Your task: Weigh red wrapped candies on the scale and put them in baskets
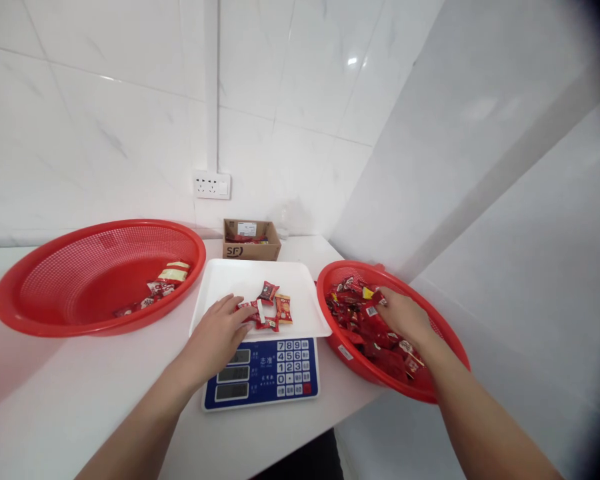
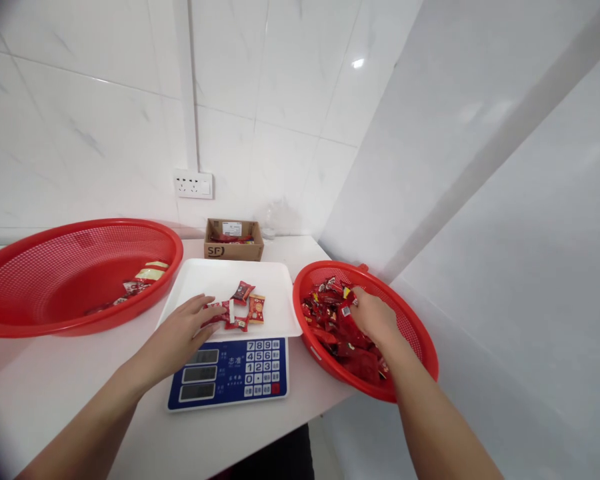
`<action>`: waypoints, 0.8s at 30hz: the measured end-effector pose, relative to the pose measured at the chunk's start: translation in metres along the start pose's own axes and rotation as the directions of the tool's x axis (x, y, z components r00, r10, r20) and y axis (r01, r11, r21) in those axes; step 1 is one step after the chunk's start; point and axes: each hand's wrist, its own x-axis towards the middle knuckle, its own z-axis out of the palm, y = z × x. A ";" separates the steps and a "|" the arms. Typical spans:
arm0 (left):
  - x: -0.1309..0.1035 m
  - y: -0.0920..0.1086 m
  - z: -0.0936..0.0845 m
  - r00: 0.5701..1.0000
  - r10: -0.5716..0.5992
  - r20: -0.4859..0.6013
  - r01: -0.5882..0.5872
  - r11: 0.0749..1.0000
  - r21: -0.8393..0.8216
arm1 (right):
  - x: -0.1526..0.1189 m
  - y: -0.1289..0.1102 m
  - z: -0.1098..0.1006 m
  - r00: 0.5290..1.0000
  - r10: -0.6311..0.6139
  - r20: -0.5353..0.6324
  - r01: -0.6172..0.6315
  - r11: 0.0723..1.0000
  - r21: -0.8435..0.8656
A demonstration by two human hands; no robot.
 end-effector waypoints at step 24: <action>-0.009 0.051 -0.023 0.956 -0.031 0.291 0.289 0.267 -0.919 | -0.112 -0.124 -0.015 0.911 -0.305 -0.277 0.360 0.265 0.895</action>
